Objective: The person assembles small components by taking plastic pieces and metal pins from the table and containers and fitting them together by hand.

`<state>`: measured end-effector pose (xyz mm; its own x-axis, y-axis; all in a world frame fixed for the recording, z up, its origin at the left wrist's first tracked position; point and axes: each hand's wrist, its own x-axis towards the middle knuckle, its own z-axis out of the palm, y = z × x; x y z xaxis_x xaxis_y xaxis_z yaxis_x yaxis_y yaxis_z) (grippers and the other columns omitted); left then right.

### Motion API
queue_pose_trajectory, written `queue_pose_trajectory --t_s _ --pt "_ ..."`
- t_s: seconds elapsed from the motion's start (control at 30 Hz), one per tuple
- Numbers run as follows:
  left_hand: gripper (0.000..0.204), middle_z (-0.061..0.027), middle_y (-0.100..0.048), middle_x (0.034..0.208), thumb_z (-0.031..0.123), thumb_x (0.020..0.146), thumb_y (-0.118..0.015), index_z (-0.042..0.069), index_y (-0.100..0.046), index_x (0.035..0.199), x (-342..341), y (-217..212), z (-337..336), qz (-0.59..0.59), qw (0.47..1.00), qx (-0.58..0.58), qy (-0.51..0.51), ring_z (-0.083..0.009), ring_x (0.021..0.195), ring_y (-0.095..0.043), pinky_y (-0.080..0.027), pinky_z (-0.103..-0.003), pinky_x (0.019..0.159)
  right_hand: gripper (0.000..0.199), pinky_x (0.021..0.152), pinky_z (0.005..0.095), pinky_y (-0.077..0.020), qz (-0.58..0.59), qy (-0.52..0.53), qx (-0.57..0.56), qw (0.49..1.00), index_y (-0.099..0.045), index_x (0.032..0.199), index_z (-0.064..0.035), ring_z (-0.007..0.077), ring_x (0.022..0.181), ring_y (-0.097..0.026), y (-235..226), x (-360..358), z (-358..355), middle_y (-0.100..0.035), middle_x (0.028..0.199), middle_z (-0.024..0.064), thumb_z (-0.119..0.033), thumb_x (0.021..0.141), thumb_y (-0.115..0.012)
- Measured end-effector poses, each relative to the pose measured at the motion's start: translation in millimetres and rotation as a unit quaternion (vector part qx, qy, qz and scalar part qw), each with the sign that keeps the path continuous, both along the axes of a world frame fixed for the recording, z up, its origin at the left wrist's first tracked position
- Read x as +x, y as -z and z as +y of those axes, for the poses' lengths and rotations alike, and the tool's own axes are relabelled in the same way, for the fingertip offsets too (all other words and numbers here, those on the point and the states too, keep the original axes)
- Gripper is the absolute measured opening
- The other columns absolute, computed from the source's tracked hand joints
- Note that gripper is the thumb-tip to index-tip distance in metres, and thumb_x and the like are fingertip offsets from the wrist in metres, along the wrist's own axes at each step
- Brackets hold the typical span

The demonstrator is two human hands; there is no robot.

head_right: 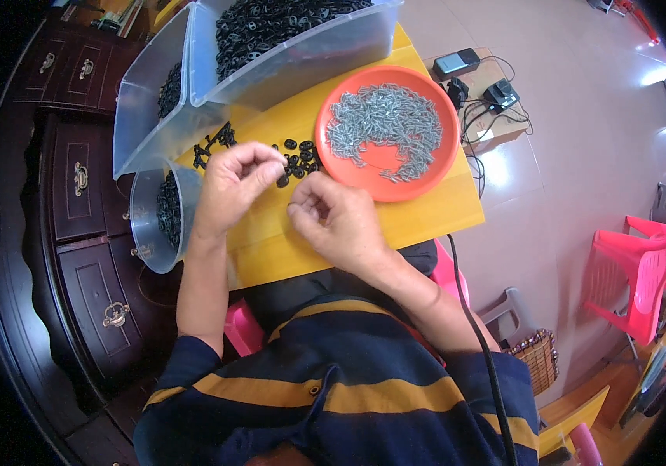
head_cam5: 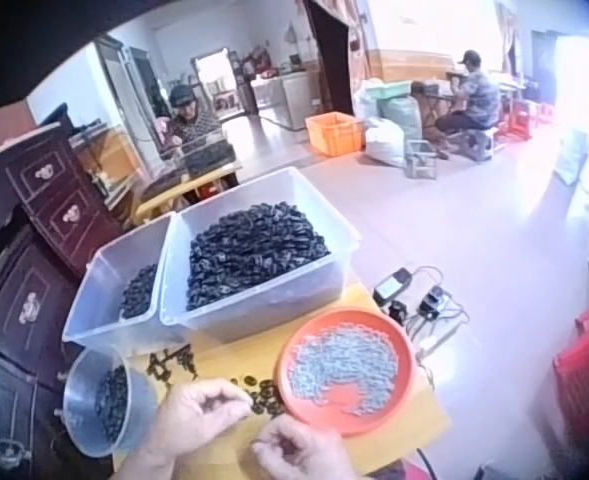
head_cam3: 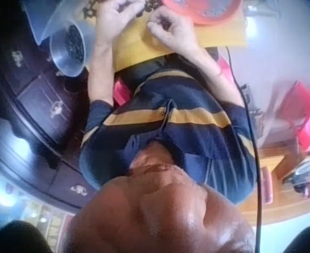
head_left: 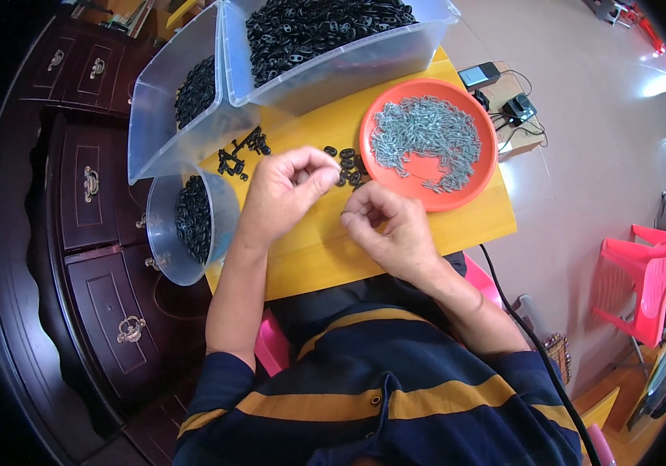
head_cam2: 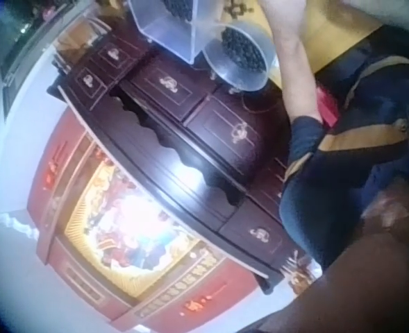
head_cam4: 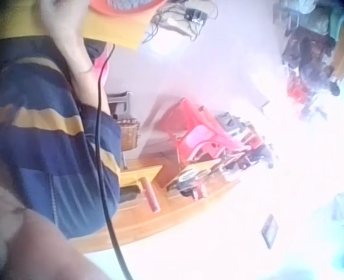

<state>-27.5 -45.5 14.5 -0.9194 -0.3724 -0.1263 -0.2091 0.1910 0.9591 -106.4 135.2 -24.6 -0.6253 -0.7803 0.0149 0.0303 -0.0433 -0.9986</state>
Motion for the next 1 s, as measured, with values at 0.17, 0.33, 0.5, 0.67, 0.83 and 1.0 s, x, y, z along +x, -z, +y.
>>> queue_pose_trajectory --t_s 0.17,0.33,0.5,0.67,0.83,1.0 --pt "0.008 -0.0078 -0.071 0.082 0.01 0.086 -0.07 0.004 -0.074 0.091 -48 -8 21 0.026 0.955 -0.286 0.077 -0.0201 0.068 -0.067 -0.052 -0.033 0.062 0.001 0.062 0.0458 -0.0524 0.127 -0.145 0.024 0.981 -0.062 0.08 -0.0078 0.036 0.068 -0.066 -2 7 2 -0.064 0.068 0.0143 -0.008 0.08 -0.064" --pt "0.013 -0.0103 -0.07 0.09 0.016 0.086 -0.068 0.008 -0.073 0.094 -83 29 45 0.051 0.891 -0.414 0.177 -0.0311 0.083 -0.069 -0.056 -0.042 0.071 0.004 0.063 0.0472 -0.0505 0.245 -0.304 0.016 0.92 -0.061 0.082 -0.0075 0.037 0.07 -0.065 13 13 5 -0.063 0.07 0.0125 -0.009 0.079 -0.063" --pt "0.016 -0.0074 -0.069 0.092 0.018 0.087 -0.07 0.01 -0.073 0.1 -92 48 53 0.066 0.857 -0.478 0.182 -0.0283 0.084 -0.069 -0.056 -0.041 0.073 0.004 0.064 0.0465 -0.0508 0.256 -0.3 -0.002 0.919 -0.061 0.083 -0.0086 0.0363 0.071 -0.066 16 13 5 -0.063 0.069 0.0126 -0.009 0.08 -0.063" --pt "0.012 -0.0065 -0.068 0.092 0.018 0.087 -0.07 0.011 -0.072 0.097 -83 42 53 0.038 0.883 -0.437 0.166 -0.0284 0.084 -0.069 -0.056 -0.041 0.071 0.004 0.065 0.0464 -0.0509 0.252 -0.296 0.009 0.921 -0.061 0.082 -0.0085 0.0363 0.071 -0.065 13 10 6 -0.062 0.069 0.0125 -0.009 0.08 -0.064" --pt "0.012 -0.0063 -0.068 0.09 0.017 0.087 -0.07 0.011 -0.072 0.096 -83 44 53 0.04 0.879 -0.447 0.158 -0.0283 0.082 -0.069 -0.056 -0.04 0.07 0.003 0.065 0.0467 -0.051 0.253 -0.295 0.01 0.921 -0.061 0.082 -0.0086 0.0363 0.072 -0.065 14 12 6 -0.062 0.07 0.0126 -0.009 0.08 -0.064" --pt "0.01 -0.0058 -0.067 0.09 0.017 0.087 -0.069 0.011 -0.072 0.094 -85 48 53 0.037 0.864 -0.466 0.186 -0.0281 0.082 -0.069 -0.056 -0.041 0.069 0.003 0.066 0.0473 -0.0514 0.259 -0.292 0.009 0.921 -0.061 0.081 -0.0083 0.037 0.074 -0.066 14 10 5 -0.063 0.072 0.0135 -0.01 0.081 -0.064"
